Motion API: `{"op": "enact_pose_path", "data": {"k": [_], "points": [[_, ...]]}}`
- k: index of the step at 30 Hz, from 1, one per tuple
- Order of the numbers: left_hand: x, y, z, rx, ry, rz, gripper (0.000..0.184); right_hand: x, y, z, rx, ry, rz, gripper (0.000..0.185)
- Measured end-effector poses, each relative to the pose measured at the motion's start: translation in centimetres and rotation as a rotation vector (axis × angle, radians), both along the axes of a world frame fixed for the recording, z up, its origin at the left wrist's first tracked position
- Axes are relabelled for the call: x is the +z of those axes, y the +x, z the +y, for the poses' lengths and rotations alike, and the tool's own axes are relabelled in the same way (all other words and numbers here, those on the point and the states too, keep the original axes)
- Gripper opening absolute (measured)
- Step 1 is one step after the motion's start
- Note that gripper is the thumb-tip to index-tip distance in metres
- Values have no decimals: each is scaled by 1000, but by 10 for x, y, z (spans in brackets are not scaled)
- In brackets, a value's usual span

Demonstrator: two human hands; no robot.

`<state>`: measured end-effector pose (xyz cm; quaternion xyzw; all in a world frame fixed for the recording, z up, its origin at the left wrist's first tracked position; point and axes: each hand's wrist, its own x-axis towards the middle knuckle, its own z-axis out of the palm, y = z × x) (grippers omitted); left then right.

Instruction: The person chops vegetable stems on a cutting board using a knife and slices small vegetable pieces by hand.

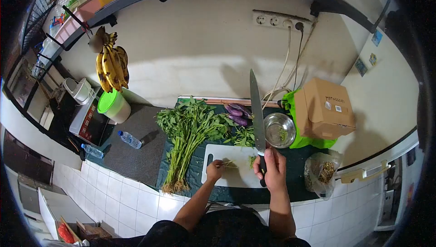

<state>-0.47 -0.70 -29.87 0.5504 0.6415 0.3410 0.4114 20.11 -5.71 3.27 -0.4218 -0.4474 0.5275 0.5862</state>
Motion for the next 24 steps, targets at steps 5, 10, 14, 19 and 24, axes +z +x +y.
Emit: {"op": "enact_pose_path", "data": {"k": [5,10,14,19,24], "points": [[12,-3,-8,140,-47,-25,42,-7,1,4,-15,-46,4,38],[18,-4,-26,240,61,125,45,-10,2,7,-27,-51,-18,37],[23,-6,-41,138,47,139,36,-12,1,9,-25,-109,-1,35],[10,3,-44,21,63,72,22,-10,-4,9,-39,-129,-28,32],[10,17,-40,-39,59,82,21,-9,-8,7,-40,-134,-28,34]]}}
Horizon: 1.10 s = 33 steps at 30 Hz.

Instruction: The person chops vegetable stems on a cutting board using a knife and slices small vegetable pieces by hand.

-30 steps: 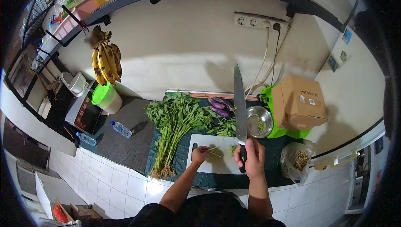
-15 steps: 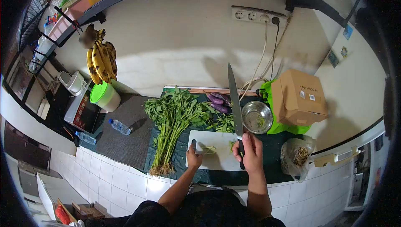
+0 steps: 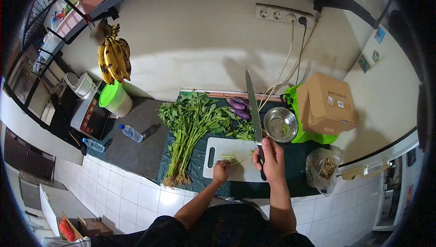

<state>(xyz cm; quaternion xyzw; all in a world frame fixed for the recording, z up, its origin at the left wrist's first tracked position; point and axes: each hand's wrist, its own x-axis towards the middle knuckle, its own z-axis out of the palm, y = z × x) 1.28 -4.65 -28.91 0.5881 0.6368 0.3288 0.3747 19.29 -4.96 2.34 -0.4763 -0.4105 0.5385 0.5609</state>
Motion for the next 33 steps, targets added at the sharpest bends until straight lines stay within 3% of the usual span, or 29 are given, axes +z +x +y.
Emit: {"op": "enact_pose_path", "data": {"k": [2,6,8,14,18,20,23,25,27,30,32,33], "points": [[3,3,3,-113,41,156,24,0,1,-1,-13,-6,-5,35],[24,6,4,-158,41,134,26,-2,6,-1,-1,8,-25,36],[31,7,8,-235,57,268,27,-4,9,-1,-9,-7,-19,36],[-4,11,38,-431,181,250,34,-8,14,-1,-44,-28,-32,36],[0,16,46,-367,385,186,30,-26,25,6,24,-95,-50,36],[17,17,41,-386,364,380,29,-48,34,12,58,-148,-62,35],[-39,19,43,-599,315,430,27,-104,53,17,211,-307,-371,37],[-15,27,38,-601,211,452,23,-161,64,8,249,-378,-636,38],[4,29,33,-575,118,495,21,-180,65,-13,270,-402,-620,31],[4,28,29,-575,220,478,20,-202,65,-43,325,-436,-662,31],[12,29,28,-602,191,507,21,-274,67,-66,335,-374,-699,32],[-11,31,30,-556,169,517,26,-298,71,-74,345,-305,-737,33]]}}
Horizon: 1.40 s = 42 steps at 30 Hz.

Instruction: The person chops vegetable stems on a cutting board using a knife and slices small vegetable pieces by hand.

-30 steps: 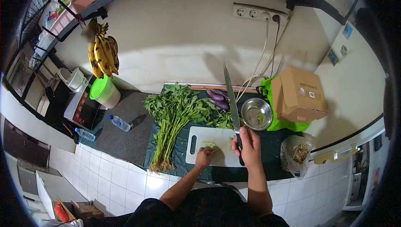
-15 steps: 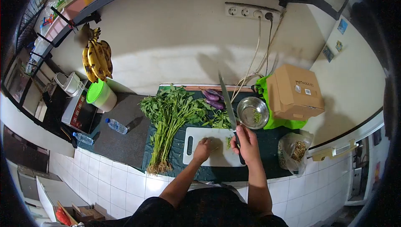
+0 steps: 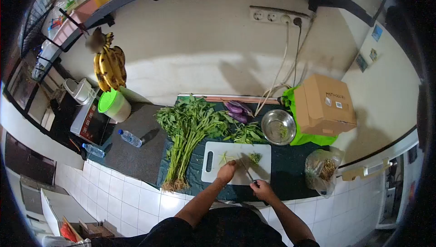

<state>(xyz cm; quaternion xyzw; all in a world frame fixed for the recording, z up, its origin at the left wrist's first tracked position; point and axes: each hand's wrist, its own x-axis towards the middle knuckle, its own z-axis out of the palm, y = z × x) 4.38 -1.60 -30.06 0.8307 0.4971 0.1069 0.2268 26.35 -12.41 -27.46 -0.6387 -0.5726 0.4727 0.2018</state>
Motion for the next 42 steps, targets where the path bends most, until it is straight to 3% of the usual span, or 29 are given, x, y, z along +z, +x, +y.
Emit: {"op": "enact_pose_path", "data": {"k": [3,5,8,10,14,16,19,25,34,41,42], "points": [[-2,2,-1,-9,77,-28,28,33,-9,-24,-60,7,30,34],[-4,2,-1,5,33,-33,29,31,-9,-31,-22,73,-63,34],[-5,0,1,-18,-12,-34,27,18,-9,-36,-90,-36,-79,35],[4,0,-3,-17,85,-68,28,-26,-7,-43,-102,114,-149,35],[10,3,-3,10,32,-127,29,-5,-11,-29,-42,114,-156,32],[19,5,-1,-29,9,-164,30,-6,-15,-22,-59,397,-369,31],[9,11,4,-40,23,-198,29,9,-20,-9,-87,195,-365,32],[-21,13,12,-84,47,-146,26,24,-32,-4,-33,185,-431,37],[-1,16,12,-73,52,-142,23,37,-53,-4,-21,-26,-509,37],[8,16,12,-37,9,-249,24,-13,-56,5,-29,17,-526,33],[7,16,12,-19,-3,-244,24,-23,-55,10,17,141,-500,33]]}}
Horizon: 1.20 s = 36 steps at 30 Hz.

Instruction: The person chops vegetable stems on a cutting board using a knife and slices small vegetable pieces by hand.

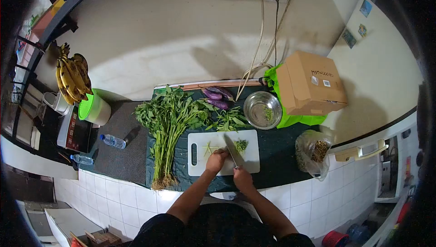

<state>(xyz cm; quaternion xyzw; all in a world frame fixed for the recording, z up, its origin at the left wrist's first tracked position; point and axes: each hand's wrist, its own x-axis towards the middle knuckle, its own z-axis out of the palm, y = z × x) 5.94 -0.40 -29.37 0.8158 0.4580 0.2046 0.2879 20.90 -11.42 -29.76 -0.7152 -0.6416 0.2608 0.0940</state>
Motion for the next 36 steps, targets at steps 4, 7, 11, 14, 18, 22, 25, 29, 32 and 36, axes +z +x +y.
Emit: {"op": "enact_pose_path", "data": {"k": [4,7,11,14,18,22,25,29,32,36], "points": [[-1,-4,1,20,-25,8,24,32,-3,11,40,-24,-12,33],[-3,-6,0,15,-70,-14,23,54,-9,-2,-71,52,-19,29],[-8,-3,-1,50,-12,-8,23,26,-13,-10,-152,-11,7,27],[-5,-4,-1,26,-33,-14,23,10,-12,-4,-89,0,-33,26],[-10,-5,-1,33,3,11,22,15,-10,7,-10,141,-1,29],[-10,-7,-3,73,-5,-72,20,24,-14,-3,-22,169,-9,30],[-7,-6,-4,111,-18,-158,19,28,-19,-5,-234,-28,102,31],[-2,-5,-6,119,-100,-121,19,2,-16,3,-57,97,12,32],[6,-7,-7,113,-40,-162,18,17,-17,14,-66,76,-28,32],[-4,-12,-4,51,-37,-149,20,8,-16,-2,-10,150,-46,31]]}}
